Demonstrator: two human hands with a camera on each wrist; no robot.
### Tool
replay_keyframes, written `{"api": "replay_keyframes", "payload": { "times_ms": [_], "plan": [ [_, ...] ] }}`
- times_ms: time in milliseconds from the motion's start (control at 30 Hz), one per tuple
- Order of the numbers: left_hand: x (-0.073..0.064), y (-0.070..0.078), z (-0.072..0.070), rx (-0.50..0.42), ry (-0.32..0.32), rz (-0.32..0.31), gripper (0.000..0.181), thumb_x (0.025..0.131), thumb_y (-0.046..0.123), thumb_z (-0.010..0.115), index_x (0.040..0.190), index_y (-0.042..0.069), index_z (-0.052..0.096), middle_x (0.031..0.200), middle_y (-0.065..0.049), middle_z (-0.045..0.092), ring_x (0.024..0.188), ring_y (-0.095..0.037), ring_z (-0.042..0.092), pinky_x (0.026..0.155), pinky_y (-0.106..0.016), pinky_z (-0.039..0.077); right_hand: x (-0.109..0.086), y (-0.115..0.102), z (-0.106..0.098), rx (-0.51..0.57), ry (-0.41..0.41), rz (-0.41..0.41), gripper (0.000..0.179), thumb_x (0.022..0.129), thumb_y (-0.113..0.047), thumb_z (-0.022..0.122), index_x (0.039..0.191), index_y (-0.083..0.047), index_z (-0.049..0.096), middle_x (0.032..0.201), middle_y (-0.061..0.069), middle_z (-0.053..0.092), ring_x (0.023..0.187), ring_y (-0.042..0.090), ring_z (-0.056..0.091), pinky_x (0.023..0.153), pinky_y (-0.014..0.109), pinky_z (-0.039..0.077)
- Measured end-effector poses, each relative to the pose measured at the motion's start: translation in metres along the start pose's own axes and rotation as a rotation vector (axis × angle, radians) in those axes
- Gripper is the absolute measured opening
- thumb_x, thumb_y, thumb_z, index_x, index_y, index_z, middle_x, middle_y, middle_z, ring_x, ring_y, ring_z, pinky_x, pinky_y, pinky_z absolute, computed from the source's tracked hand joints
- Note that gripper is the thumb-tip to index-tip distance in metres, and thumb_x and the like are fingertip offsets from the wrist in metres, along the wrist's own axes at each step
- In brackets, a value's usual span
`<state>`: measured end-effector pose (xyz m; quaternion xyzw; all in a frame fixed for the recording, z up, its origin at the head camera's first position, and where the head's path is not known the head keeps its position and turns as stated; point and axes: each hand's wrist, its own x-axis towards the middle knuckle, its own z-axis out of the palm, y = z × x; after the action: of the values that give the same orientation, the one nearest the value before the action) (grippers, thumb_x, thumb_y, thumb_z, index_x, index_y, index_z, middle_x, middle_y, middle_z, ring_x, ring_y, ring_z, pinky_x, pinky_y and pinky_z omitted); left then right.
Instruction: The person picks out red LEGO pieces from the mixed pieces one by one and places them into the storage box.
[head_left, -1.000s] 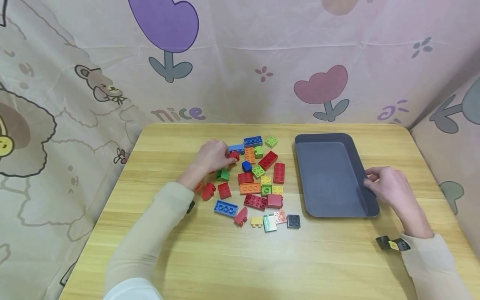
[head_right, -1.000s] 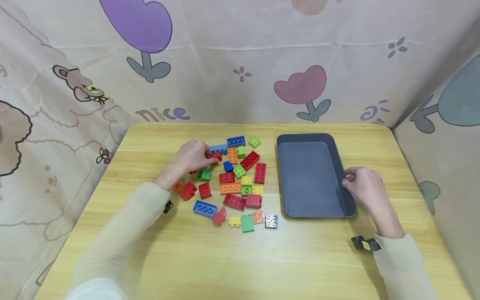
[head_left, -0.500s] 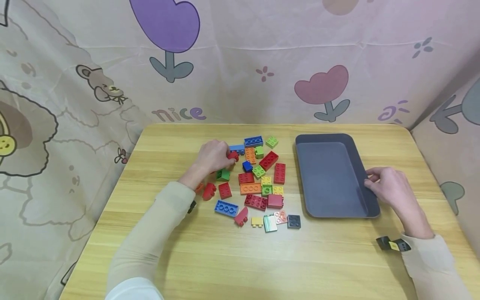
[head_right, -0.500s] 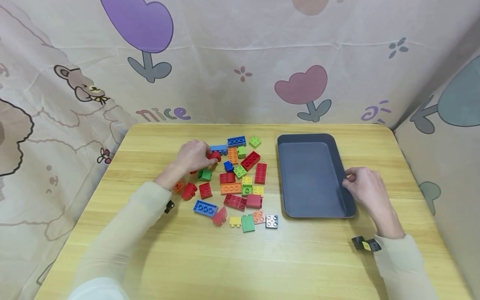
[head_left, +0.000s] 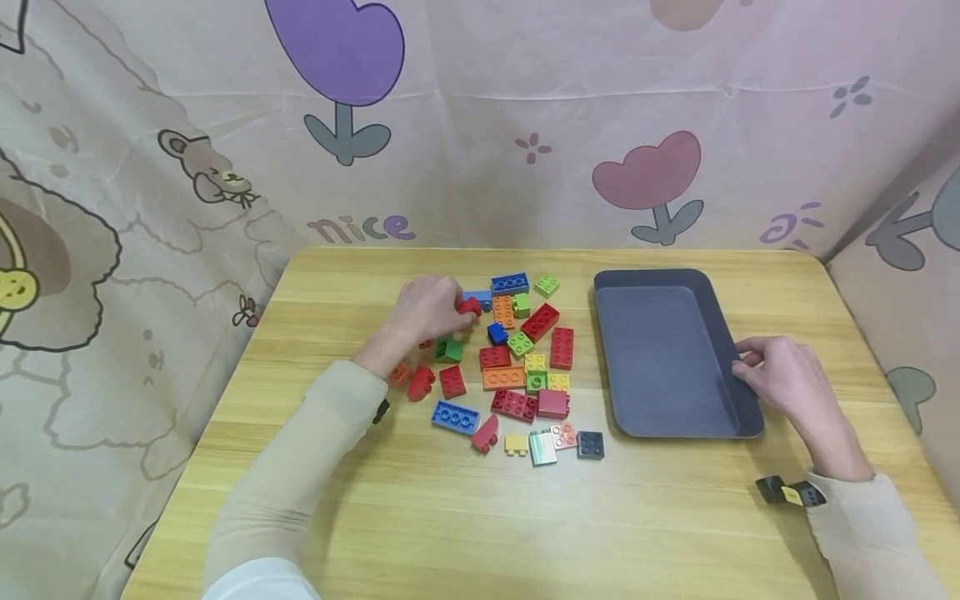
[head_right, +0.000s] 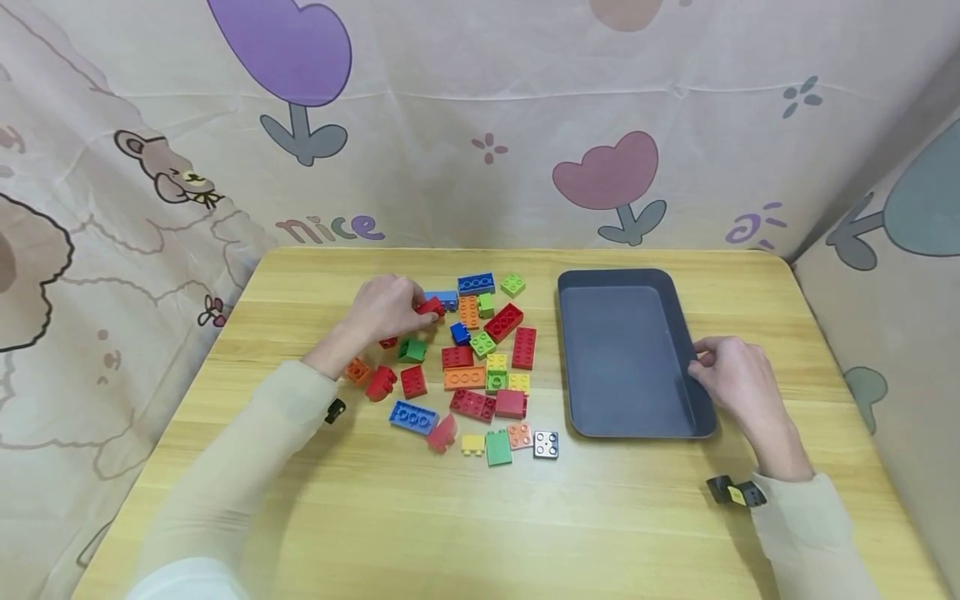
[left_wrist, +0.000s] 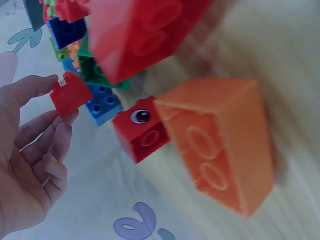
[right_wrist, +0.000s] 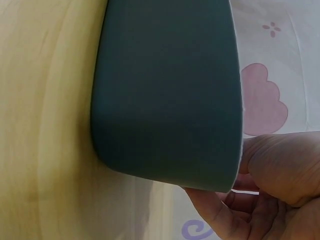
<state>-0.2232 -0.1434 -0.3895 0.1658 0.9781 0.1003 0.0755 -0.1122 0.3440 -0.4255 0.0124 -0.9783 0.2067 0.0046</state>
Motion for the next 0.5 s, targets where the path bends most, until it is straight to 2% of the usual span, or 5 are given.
{"api": "replay_keyframes", "payload": {
  "times_ms": [133, 267, 400, 500],
  "plan": [
    [0.0, 0.006, -0.007, -0.019, 0.012, 0.004, 0.027, 0.095, 0.038, 0.076, 0.078, 0.016, 0.075, 0.061, 0.001, 0.061, 0.057, -0.015, 0.052, 0.056, -0.027, 0.036, 0.001, 0.0, 0.0, -0.002, 0.002, -0.004, 0.029, 0.088, -0.007, 0.071, 0.11, 0.012, 0.072, 0.088, 0.024, 0.077, 0.079, 0.043, 0.07, 0.064, 0.036, 0.041],
    [0.001, 0.015, -0.014, -0.016, -0.009, 0.016, 0.026, 0.095, 0.038, 0.075, 0.078, 0.018, 0.073, 0.064, 0.001, 0.063, 0.059, -0.016, 0.055, 0.057, -0.027, 0.038, 0.001, 0.0, 0.001, -0.005, 0.005, -0.009, 0.029, 0.088, -0.007, 0.072, 0.11, 0.012, 0.072, 0.088, 0.023, 0.077, 0.079, 0.044, 0.07, 0.064, 0.037, 0.042],
    [0.004, 0.028, -0.02, -0.007, -0.005, 0.034, 0.034, 0.096, 0.039, 0.074, 0.07, 0.019, 0.066, 0.061, 0.002, 0.055, 0.06, -0.017, 0.054, 0.057, -0.028, 0.037, 0.001, 0.001, 0.0, -0.002, 0.006, -0.009, 0.03, 0.088, -0.007, 0.072, 0.111, 0.012, 0.072, 0.087, 0.023, 0.077, 0.077, 0.042, 0.07, 0.063, 0.035, 0.042],
    [0.007, 0.039, -0.024, 0.02, 0.017, 0.06, 0.04, 0.097, 0.04, 0.072, 0.066, 0.018, 0.061, 0.058, 0.002, 0.048, 0.057, -0.018, 0.052, 0.056, -0.029, 0.034, 0.0, 0.002, 0.0, 0.003, 0.003, -0.01, 0.031, 0.088, -0.008, 0.072, 0.112, 0.012, 0.072, 0.087, 0.022, 0.078, 0.078, 0.043, 0.07, 0.063, 0.039, 0.044]
  ]
}}
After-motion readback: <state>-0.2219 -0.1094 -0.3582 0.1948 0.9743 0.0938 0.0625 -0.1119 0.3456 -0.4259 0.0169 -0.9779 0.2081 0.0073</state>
